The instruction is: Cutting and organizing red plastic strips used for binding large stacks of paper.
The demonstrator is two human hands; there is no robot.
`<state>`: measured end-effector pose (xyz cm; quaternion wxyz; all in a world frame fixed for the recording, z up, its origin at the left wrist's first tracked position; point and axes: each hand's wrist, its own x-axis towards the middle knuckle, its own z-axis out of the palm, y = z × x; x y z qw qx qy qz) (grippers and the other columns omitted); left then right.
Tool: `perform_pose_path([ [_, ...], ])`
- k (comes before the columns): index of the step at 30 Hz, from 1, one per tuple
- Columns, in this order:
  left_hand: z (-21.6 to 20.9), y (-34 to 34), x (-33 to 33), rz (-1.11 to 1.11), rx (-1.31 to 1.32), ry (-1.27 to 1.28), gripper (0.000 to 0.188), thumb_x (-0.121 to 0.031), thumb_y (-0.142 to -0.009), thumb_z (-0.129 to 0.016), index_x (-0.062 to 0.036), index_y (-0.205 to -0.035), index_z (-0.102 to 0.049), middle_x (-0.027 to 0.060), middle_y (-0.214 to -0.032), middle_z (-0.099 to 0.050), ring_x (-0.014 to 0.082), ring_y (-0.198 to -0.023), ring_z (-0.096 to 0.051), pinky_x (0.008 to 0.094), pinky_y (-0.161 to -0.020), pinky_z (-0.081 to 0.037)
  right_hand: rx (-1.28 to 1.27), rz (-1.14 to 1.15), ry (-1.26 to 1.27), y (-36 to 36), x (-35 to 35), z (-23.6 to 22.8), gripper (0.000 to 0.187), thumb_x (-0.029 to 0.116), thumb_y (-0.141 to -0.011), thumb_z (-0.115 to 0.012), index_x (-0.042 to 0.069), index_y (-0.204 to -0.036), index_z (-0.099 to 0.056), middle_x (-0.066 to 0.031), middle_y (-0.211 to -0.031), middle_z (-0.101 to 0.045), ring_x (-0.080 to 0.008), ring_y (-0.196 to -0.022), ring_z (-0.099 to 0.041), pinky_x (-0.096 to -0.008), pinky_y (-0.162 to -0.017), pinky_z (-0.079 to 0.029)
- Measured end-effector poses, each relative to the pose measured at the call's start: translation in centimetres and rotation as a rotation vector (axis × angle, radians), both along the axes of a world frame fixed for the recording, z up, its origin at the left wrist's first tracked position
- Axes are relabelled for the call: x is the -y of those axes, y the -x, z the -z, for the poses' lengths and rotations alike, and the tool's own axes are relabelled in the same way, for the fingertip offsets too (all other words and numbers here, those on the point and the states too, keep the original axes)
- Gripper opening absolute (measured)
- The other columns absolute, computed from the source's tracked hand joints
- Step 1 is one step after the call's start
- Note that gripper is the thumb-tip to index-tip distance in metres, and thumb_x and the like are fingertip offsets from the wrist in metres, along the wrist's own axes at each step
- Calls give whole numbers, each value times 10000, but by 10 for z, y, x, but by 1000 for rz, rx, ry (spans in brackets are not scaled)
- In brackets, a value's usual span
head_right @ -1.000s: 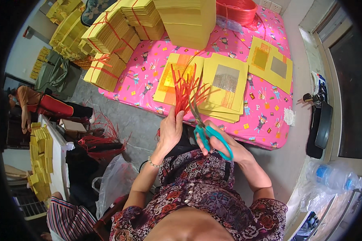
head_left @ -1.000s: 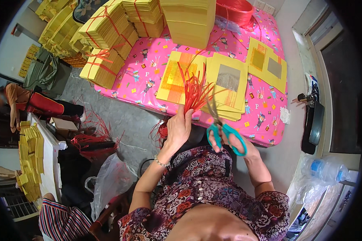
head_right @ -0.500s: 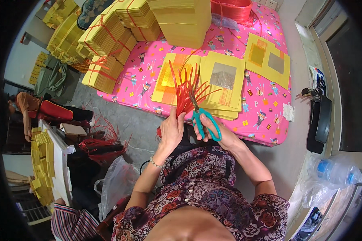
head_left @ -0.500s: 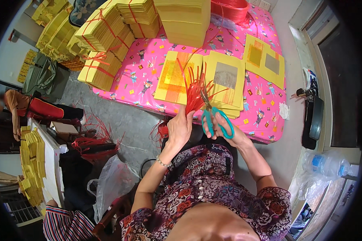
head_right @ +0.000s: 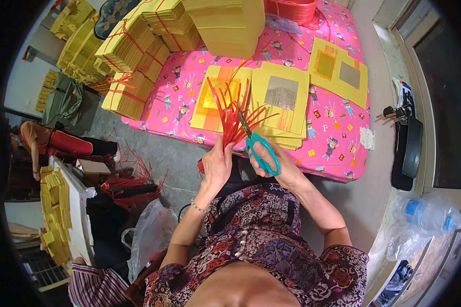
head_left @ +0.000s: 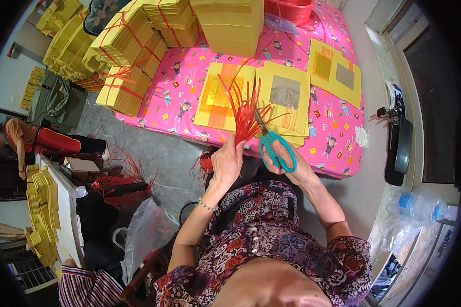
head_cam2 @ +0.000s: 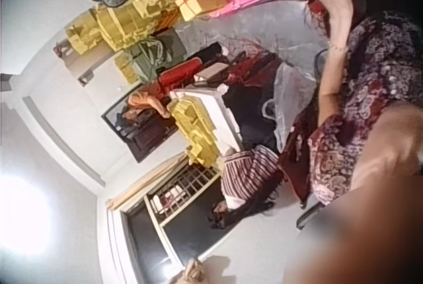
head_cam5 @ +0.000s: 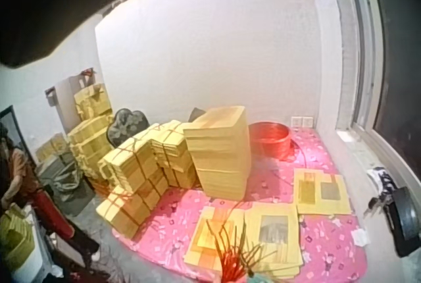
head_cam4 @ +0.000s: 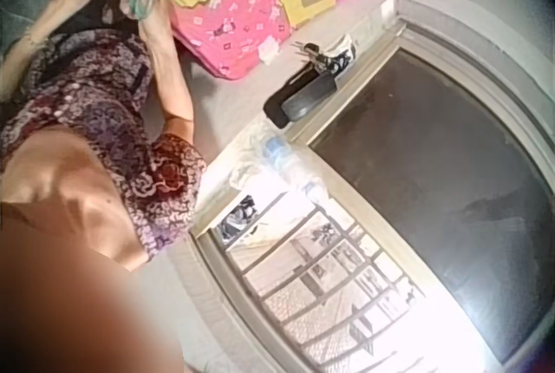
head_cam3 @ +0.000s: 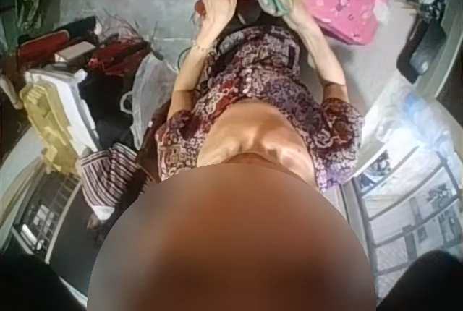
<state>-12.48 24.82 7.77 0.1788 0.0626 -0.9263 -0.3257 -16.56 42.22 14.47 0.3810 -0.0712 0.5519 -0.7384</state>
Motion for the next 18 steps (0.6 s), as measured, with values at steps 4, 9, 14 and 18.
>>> perform_pose_path([
  [4, 1, -1, -1, 16, 1, 3, 213, -209, -895, -573, -18, -907, -478, 191, -591, -547, 379, -561, -587, 436, -452, -433, -8, 56, 62, 2, -3, 0, 500, 553, -908, -453, 57, -970, -482, 12, -677, -446, -47, -503, -390, -175, -424, -267],
  [9, 5, -4, 1, 33, -30, -86, 241, -230, -921, -526, 5, -958, -494, 211, -612, -556, 399, -582, -585, 450, -470, -431, 15, 96, 168, 4, -12, -2, 525, 573, -914, -412, 56, -976, -476, -5, -687, -469, -69, -517, -412, -196, -445, -262],
  [14, 4, -5, 3, 56, 1, -199, 308, -260, -953, -454, 34, -1028, -500, 230, -630, -558, 418, -596, -579, 460, -484, -422, 87, -12, 309, -6, -12, -12, 566, 606, -922, -326, 62, -975, -473, -16, -710, -492, -107, -541, -447, -215, -473, -282],
  [18, 4, -4, 2, 68, -20, -206, 310, -260, -955, -449, 37, -1023, -512, 230, -616, -549, 415, -587, -577, 458, -477, -415, 96, -136, 252, -5, -14, -14, 546, 602, -923, -331, 77, -959, -475, -15, -719, -506, -98, -552, -472, -214, -471, -298],
])
